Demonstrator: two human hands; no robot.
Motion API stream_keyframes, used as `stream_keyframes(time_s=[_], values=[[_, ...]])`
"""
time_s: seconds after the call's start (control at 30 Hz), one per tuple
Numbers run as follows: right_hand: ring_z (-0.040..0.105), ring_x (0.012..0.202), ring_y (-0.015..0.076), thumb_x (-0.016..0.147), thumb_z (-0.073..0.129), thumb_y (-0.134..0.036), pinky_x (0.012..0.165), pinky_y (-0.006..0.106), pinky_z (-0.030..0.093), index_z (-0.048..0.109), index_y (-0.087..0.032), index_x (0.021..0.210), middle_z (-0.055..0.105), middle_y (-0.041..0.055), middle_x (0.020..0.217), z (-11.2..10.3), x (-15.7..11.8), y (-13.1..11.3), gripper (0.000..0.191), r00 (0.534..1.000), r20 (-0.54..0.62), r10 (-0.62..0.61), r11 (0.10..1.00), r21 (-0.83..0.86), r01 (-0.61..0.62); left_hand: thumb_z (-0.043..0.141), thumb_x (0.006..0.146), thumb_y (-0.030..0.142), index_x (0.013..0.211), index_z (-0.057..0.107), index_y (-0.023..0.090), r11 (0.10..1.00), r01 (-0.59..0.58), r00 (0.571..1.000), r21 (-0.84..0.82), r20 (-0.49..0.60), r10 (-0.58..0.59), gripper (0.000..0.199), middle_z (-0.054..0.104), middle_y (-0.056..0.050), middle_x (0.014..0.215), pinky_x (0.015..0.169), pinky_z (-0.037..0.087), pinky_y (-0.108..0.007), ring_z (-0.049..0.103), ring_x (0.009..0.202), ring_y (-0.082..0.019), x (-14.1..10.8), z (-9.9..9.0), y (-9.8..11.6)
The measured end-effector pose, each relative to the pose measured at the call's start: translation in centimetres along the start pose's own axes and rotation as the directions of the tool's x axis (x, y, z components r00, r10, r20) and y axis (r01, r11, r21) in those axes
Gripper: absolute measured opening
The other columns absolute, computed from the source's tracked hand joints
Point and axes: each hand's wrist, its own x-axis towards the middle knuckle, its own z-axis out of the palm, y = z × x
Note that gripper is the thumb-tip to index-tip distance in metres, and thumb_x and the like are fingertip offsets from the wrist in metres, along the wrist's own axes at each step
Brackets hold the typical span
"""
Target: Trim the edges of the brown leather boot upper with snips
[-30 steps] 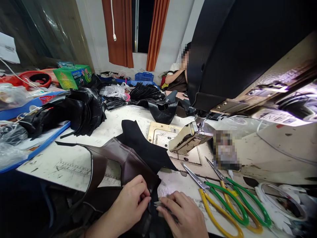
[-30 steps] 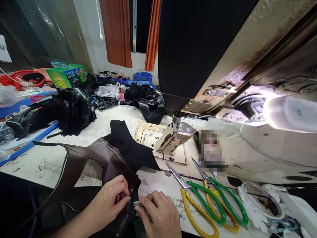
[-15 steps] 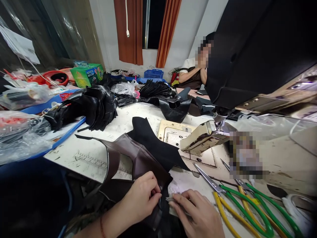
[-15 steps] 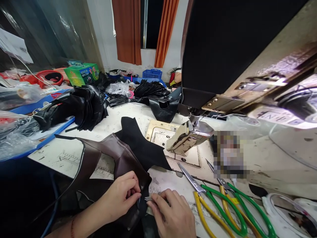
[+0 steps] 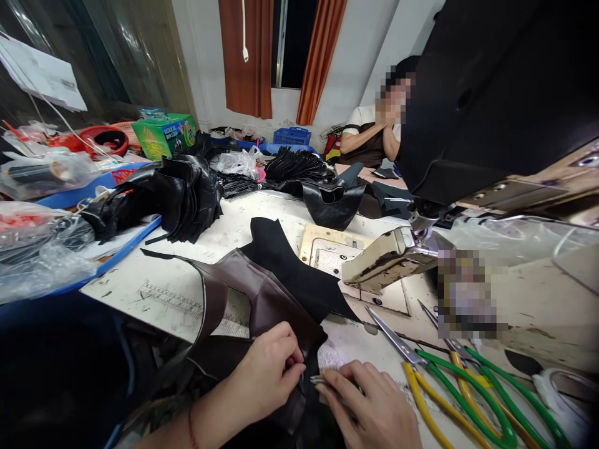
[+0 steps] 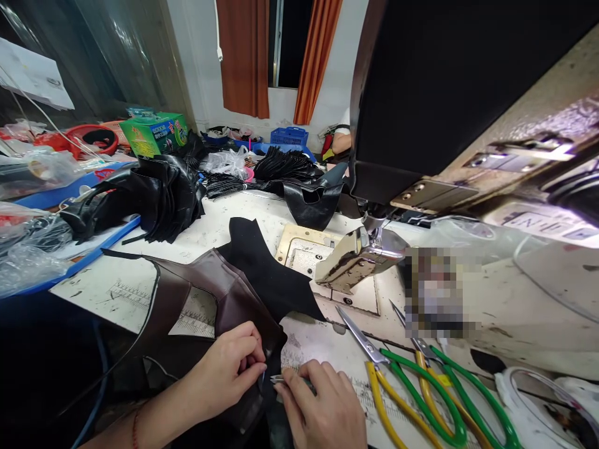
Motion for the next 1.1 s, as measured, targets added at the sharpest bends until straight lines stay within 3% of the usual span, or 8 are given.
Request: stream_keyframes(time_s=[0.13,0.43,0.77,1.1], values=[[0.047,0.067,0.0172,0.091,0.06,-0.022,0.062,0.031,0.027,0.064,-0.023,0.099,0.056,0.0013,0.075,0.09,-0.13,-0.39,0.009,0.999,0.014,0.042,0.999,0.022,-0.043,0.06,0.078,0.006,0.074,0.058,0.017,1.0,0.002,1.0,0.002,-0.001,-0.002,0.012,0.056,-0.001,0.086,0.059,0.042,-0.019,0.053,0.067,-0.01,0.01,-0.02,0.05],[0.049,0.064,0.0167,0.088,0.063,-0.023,0.06,0.031,0.03,0.063,-0.022,0.097,0.056,0.0009,0.073,0.02,-0.37,-0.18,0.009,0.999,0.025,-0.035,0.999,-0.031,0.036,0.06,0.078,0.006,0.074,0.058,0.017,1.0,0.001,1.0,0.009,0.001,-0.001,0.011,0.056,0.0,0.085,0.059,0.042,-0.02,0.053,0.067,-0.01,0.03,0.07,-0.07],[0.05,0.061,0.017,0.087,0.063,-0.027,0.059,0.032,0.03,0.063,-0.021,0.096,0.056,0.0013,0.071,-0.08,-0.36,-0.82,0.01,0.999,0.001,-0.033,0.986,-0.166,0.033,0.058,0.079,0.008,0.074,0.057,0.017,1.0,-0.01,1.0,0.01,0.001,0.01,0.011,0.055,0.0,0.085,0.058,0.042,-0.02,0.053,0.067,-0.01,-0.02,0.13,-0.19],[0.049,0.062,0.0174,0.087,0.063,-0.026,0.059,0.032,0.029,0.063,-0.021,0.095,0.055,0.0015,0.072,-0.16,-0.19,-0.86,0.009,0.999,0.018,-0.029,0.987,-0.159,0.032,0.059,0.079,0.007,0.075,0.058,0.017,1.0,-0.007,1.0,0.024,-0.008,0.008,0.011,0.056,-0.001,0.086,0.059,0.041,-0.02,0.053,0.068,-0.011,-0.08,0.16,-0.2]])
